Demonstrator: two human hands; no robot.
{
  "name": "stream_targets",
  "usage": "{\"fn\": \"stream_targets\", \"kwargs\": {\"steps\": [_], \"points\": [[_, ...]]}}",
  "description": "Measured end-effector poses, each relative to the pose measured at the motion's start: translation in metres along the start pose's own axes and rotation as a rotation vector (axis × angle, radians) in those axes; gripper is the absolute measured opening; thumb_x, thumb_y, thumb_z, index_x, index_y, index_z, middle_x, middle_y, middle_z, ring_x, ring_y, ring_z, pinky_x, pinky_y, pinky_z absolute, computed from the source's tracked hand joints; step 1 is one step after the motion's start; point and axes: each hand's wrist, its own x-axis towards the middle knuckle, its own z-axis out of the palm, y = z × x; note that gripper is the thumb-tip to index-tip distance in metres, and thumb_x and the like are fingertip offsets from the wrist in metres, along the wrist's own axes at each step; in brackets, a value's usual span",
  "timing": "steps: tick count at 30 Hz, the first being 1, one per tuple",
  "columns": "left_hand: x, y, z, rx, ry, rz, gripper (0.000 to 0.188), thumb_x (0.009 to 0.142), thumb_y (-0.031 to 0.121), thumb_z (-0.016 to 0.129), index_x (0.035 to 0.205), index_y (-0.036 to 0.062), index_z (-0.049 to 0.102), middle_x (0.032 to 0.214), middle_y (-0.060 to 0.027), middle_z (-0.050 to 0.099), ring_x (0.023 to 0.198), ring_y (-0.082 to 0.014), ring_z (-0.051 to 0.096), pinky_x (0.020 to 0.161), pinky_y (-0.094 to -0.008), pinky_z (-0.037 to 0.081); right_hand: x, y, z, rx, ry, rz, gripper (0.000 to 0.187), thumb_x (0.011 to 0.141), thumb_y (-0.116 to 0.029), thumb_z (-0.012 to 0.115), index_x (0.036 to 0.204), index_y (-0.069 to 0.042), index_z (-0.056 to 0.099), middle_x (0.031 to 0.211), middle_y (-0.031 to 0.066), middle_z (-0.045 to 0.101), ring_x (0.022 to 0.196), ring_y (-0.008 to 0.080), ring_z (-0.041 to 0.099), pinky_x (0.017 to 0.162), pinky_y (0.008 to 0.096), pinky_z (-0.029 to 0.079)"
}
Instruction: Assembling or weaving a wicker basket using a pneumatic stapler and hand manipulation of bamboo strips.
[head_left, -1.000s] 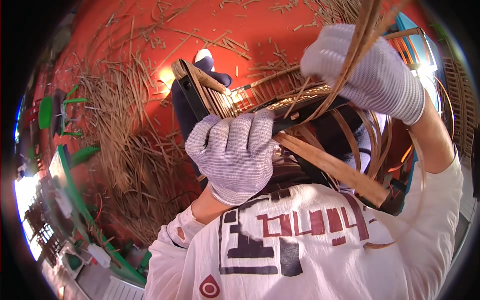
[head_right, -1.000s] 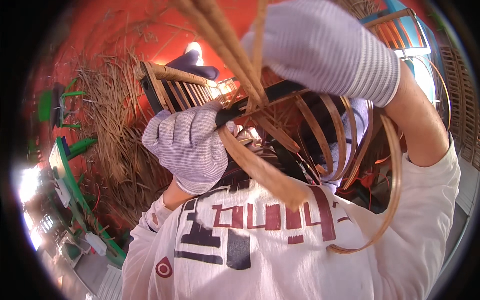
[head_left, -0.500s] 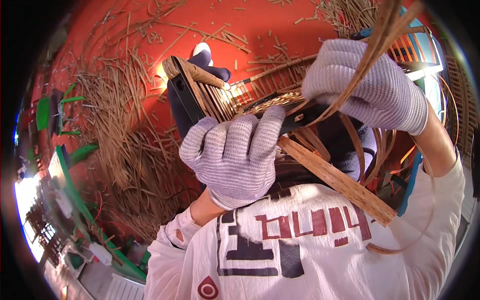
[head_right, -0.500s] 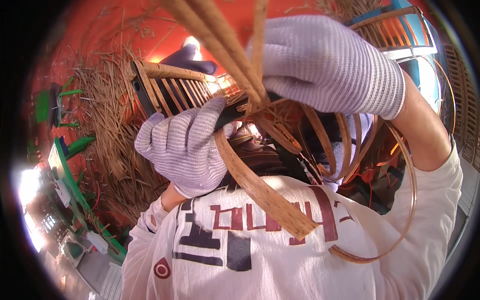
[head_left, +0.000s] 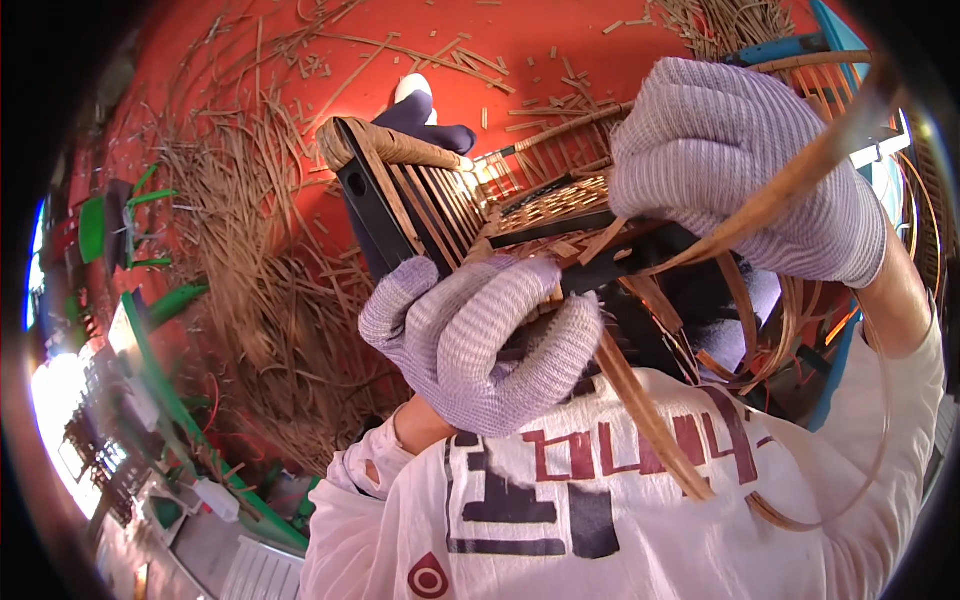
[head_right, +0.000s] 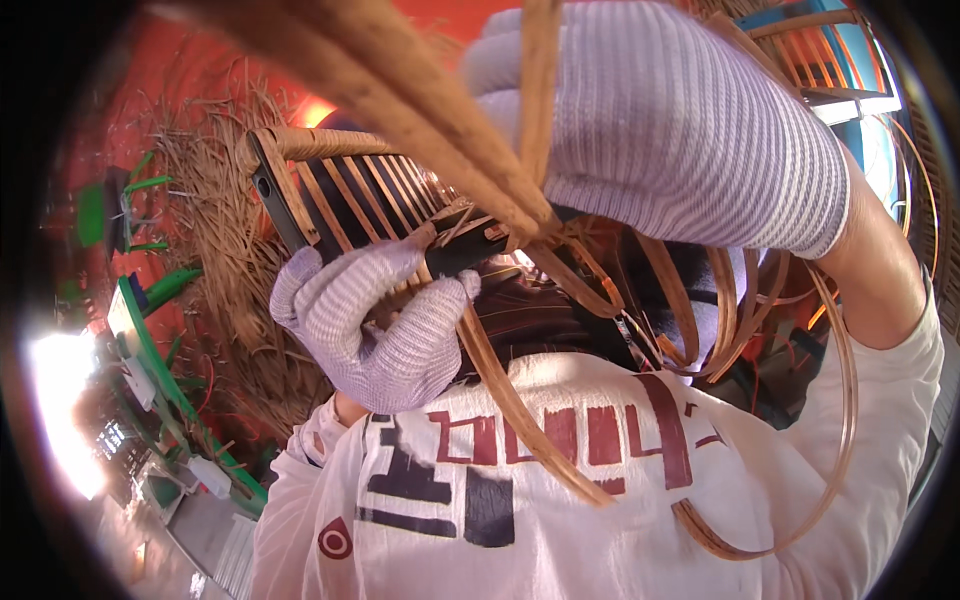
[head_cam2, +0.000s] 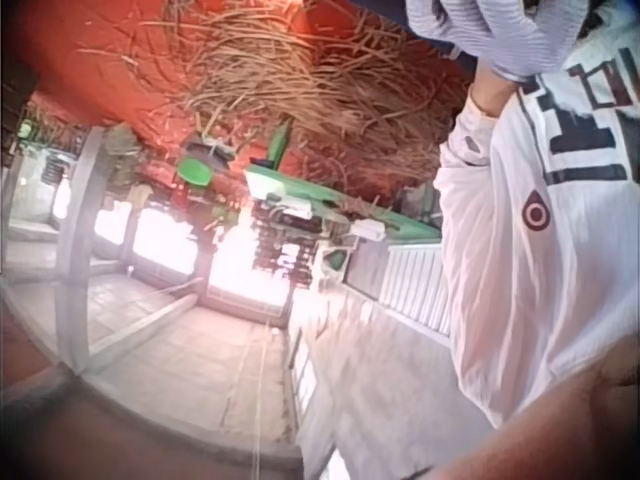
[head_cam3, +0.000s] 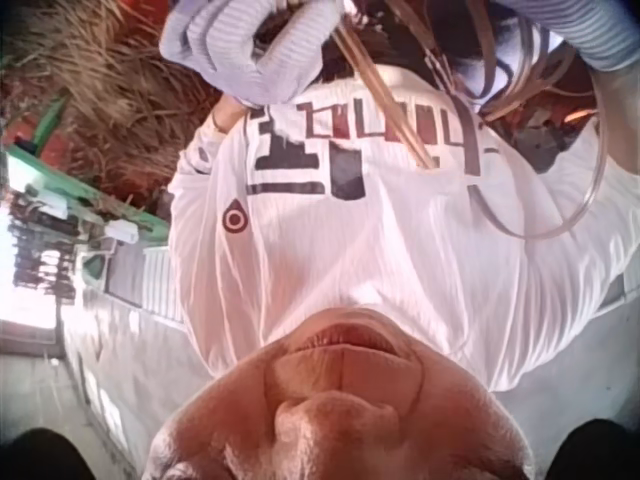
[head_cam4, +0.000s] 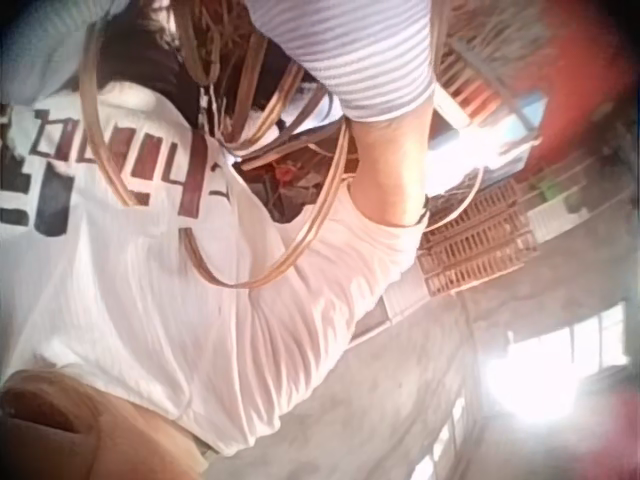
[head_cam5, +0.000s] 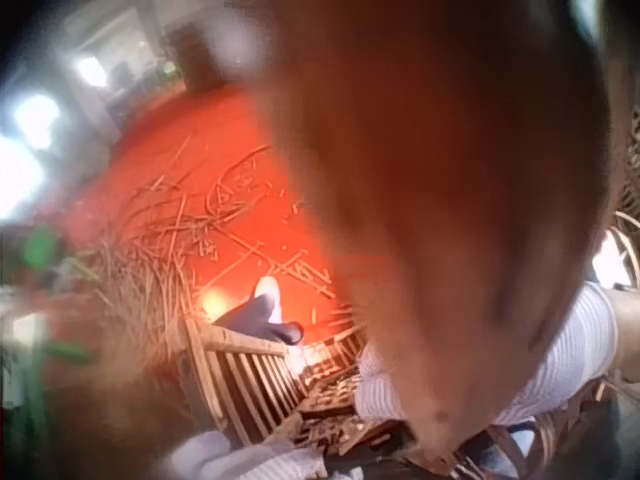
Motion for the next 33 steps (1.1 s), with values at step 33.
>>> {"fn": "stream_targets", "kwargs": {"steps": [33], "points": [[0.001, -0.017, 0.009, -0.071, 0.122, 0.113, 0.028, 0.063, 0.034, 0.088, 0.085, 0.0270, 0.072, 0.096, 0.0014, 0.054, 0.088, -0.0226, 0.054, 0.077, -0.0395, 0.043, 0.017, 0.022, 0.017, 0.063, -0.035, -0.146, 0.034, 0.063, -0.020, 0.072, 0.093, -0.004, 0.070, 0.091, 0.0117, 0.065, 0.084, 0.0323, 0.065, 0.070, 0.0415, 0.054]]}}
